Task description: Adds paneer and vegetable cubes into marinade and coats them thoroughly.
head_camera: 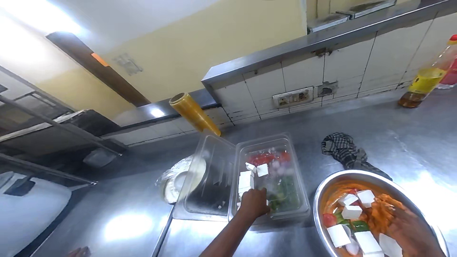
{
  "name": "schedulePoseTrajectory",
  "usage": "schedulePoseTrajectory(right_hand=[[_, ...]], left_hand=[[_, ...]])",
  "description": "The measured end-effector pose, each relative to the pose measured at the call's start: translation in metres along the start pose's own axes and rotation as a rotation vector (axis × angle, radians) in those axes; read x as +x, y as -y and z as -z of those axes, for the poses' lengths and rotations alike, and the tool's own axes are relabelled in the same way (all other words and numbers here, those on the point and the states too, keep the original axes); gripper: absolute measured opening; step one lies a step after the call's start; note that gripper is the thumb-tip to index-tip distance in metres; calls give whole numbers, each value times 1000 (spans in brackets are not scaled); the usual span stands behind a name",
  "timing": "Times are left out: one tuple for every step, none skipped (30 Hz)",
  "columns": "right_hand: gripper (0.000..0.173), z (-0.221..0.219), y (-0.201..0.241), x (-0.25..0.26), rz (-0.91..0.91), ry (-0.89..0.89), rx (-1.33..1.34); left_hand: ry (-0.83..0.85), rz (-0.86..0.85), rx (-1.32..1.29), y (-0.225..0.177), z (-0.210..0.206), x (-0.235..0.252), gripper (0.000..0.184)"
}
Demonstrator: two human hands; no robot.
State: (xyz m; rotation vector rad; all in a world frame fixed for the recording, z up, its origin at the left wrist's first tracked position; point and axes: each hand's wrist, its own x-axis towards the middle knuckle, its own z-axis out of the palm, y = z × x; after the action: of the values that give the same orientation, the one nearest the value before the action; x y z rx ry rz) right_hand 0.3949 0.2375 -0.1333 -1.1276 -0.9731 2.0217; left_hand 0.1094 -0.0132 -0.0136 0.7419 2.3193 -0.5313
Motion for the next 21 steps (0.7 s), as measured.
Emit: schedulePoseTrajectory(right_hand=[[18, 1, 1, 0, -1, -2, 1], [18, 1, 1, 0, -1, -3, 2], [18, 1, 1, -1, -2, -9, -3], [18, 0, 2, -2, -2, -12, -16], [19, -2, 3, -3, -2, -5, -35], [20, -5, 5, -5, 4, -2, -53], [21, -7, 7, -7, -2, -10, -65], [22, -7, 7, -8, -10, -25, -65], [23, -8, 8, -8, -17, -37, -68], [24, -8, 8, -8, -23, -38, -68], [25, -8, 9, -8, -28, -39, -71], [25, -8, 10, -9, -28, -39, -71], [24, -8, 11, -9, -27, -36, -67], [24, -8, 11, -10, -22, -34, -61], [24, -7, 11, -10, -16, -28, -59], [24, -6, 11, -10, -13, -23, -63], [23, -6, 10, -10, -10, -26, -60], [23, -5, 10, -9, -10, -28, -58], [23, -4, 9, -9, -10, -33, -51], [23, -3, 8, -9, -12, -32, -39], [22, -3, 7, -8, -8, -25, -22]], left_hand=[[-6, 13, -17, -2, 0, 1, 65], [-17, 21, -37, -3, 0, 0, 67], [-35, 21, -69, -3, -1, -1, 69], [-63, 14, -126, -1, 0, -2, 70], [-109, -4, -219, 3, 0, -5, 72], [-170, -37, -338, 6, 2, -9, 73], [-241, -88, -459, 5, 5, -12, 74], [-304, -155, -558, -1, 8, -17, 74], [-359, -247, -643, -12, 10, -23, 74], [-383, -354, -722, -27, 11, -30, 74], [-361, -458, -791, -44, 12, -37, 76], [-306, -555, -846, -60, 12, -44, 78], [-252, -650, -892, -74, 12, -47, 81], [-211, -732, -941, -83, 10, -47, 82], [-218, -783, -1010, -87, 9, -45, 80], [-301, -795, -1100, -85, 7, -43, 73], [-453, -775, -1199, -78, 4, -43, 64], [-656, -726, -1285, -65, 1, -45, 55], [-888, -647, -1335, -46, -1, -50, 47], [-1137, -534, -1329, -21, -5, -57, 42], [-1382, -380, -1252, 9, -11, -66, 42]])
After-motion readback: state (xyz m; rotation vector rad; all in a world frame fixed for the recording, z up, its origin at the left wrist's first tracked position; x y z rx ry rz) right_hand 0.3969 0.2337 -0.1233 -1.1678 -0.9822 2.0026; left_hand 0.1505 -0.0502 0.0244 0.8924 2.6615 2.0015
